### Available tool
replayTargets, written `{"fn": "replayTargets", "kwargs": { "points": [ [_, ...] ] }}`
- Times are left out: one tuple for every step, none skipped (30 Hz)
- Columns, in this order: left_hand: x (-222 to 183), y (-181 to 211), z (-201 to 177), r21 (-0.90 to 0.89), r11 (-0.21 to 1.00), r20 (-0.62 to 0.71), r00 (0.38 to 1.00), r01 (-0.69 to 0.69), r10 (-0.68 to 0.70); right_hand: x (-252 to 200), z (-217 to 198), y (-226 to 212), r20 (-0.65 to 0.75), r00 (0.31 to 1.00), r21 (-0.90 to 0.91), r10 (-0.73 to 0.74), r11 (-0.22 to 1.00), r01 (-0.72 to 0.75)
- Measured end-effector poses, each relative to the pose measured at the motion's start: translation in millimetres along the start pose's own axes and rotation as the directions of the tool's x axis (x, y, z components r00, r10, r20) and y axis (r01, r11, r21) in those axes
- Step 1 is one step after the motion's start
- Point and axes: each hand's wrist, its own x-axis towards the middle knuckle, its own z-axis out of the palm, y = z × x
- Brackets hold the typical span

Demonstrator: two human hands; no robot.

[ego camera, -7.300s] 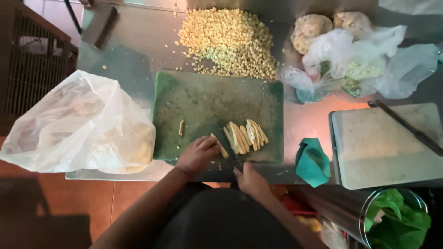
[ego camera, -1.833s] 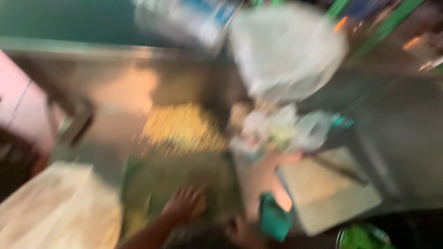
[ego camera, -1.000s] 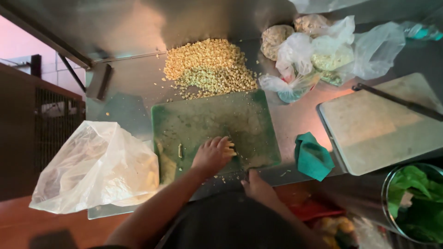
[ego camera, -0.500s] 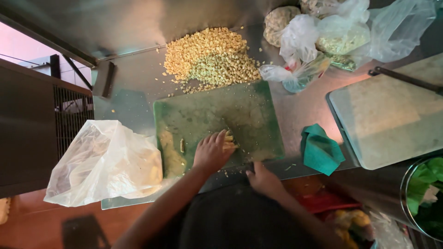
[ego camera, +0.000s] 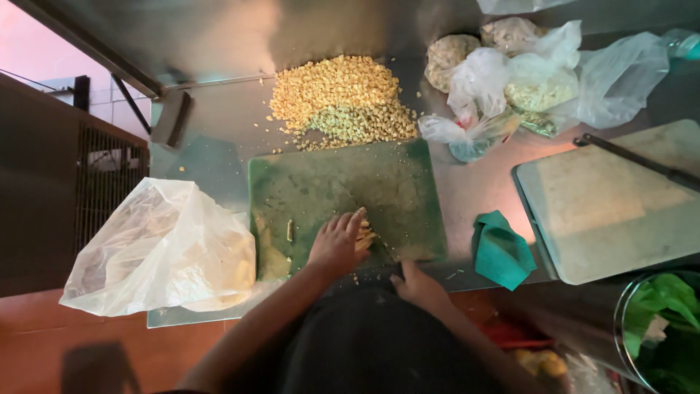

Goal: Cut baby corn into small pieces on a cutting board.

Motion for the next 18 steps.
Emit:
{"fn": "replayTargets", "kwargs": {
  "points": [
    [0.3, -5.8, 5.7, -0.006, 1.0, -0.006, 1.0, -0.001, 0.001, -2.6, -3.1, -5.5, -0.002, 1.0, -0.008, 0.001, 1.0, -0.001],
    [0.8, -11.7, 11.7, -0.027, 1.0, -0.001, 1.0, -0.009, 0.009, -4.9, -6.0, -11.0, 0.006, 0.997, 0.005, 0.082, 0.997, -0.082],
    [0.4, -16.4, 19.0, -0.051, 0.999, 0.003, 1.0, -0.015, 0.016, -8.8, -9.0, -15.4, 0.016, 0.986, 0.016, 0.164, 0.986, -0.164],
    [-0.4, -17.5, 19.0, -0.06, 0.998, -0.002, 1.0, -0.015, 0.015, -13.5, -10.9, -20.3, 0.015, 0.986, 0.005, 0.167, 0.986, -0.167],
    [-0.7, -18.8, 18.5, -0.074, 0.996, -0.008, 0.999, -0.039, 0.038, -17.8, -13.0, -25.7, 0.009, 0.982, 0.0, 0.19, 0.982, -0.19],
    [-0.6, -19.8, 18.2, -0.088, 0.994, -0.014, 0.998, -0.063, 0.062, -21.8, -15.3, -30.6, 0.003, 0.977, -0.006, 0.212, 0.977, -0.212],
    [-0.7, -20.4, 15.8, -0.094, 0.994, -0.015, 0.998, -0.063, 0.062, -22.2, -12.9, -28.6, 0.002, 0.976, -0.011, 0.216, 0.976, -0.216],
    [-0.4, -20.9, 13.8, -0.089, 0.993, -0.011, 0.997, -0.081, 0.08, -22.3, -10.9, -26.1, -0.01, 0.981, -0.032, 0.191, 0.981, -0.191],
    [-1.0, -21.5, 11.9, -0.085, 0.992, -0.002, 0.995, -0.098, 0.098, -23.5, -7.5, -23.7, -0.018, 0.986, -0.051, 0.169, 0.984, -0.169],
    [-0.9, -20.9, 8.1, -0.091, 0.991, 0.002, 0.995, -0.098, 0.099, -25.6, -10.6, -28.2, -0.016, 0.984, -0.053, 0.175, 0.983, -0.176],
    [-0.7, -20.3, 4.8, -0.081, 0.99, -0.003, 0.993, -0.114, 0.114, -27.5, -13.5, -32.3, -0.015, 0.984, -0.057, 0.178, 0.982, -0.179],
    [-0.4, -19.5, 1.4, -0.071, 0.989, -0.007, 0.992, -0.129, 0.129, -29.4, -16.6, -36.2, -0.015, 0.983, -0.062, 0.181, 0.981, -0.182],
    [-1.6, -21.7, 5.0, -0.077, 0.989, -0.003, 0.992, -0.129, 0.13, -34.9, -24.0, -46.8, -0.012, 0.982, -0.064, 0.187, 0.98, -0.187],
    [-2.8, -23.6, 8.5, -0.059, 0.981, -0.018, 0.983, -0.183, 0.182, -40.4, -31.7, -57.4, -0.002, 0.981, -0.063, 0.193, 0.979, -0.193],
    [-2.0, -26.0, 11.0, -0.036, 0.971, -0.035, 0.971, -0.237, 0.236, -43.8, -40.4, -68.4, 0.005, 0.981, -0.062, 0.196, 0.979, -0.195],
    [-2.4, -27.4, 11.5, -0.039, 0.97, -0.036, 0.971, -0.239, 0.238, -43.4, -44.1, -71.7, 0.004, 0.98, -0.064, 0.199, 0.978, -0.198],
    [-3.1, -28.8, 11.8, -0.019, 0.953, -0.053, 0.952, -0.302, 0.301, -43.2, -47.5, -75.1, 0.01, 0.981, -0.09, 0.196, 0.977, -0.194],
    [-3.9, -30.1, 12.3, 0.002, 0.932, -0.07, 0.93, -0.363, 0.362, -43.0, -50.9, -78.4, 0.017, 0.981, -0.117, 0.193, 0.975, -0.19]
  ]
}}
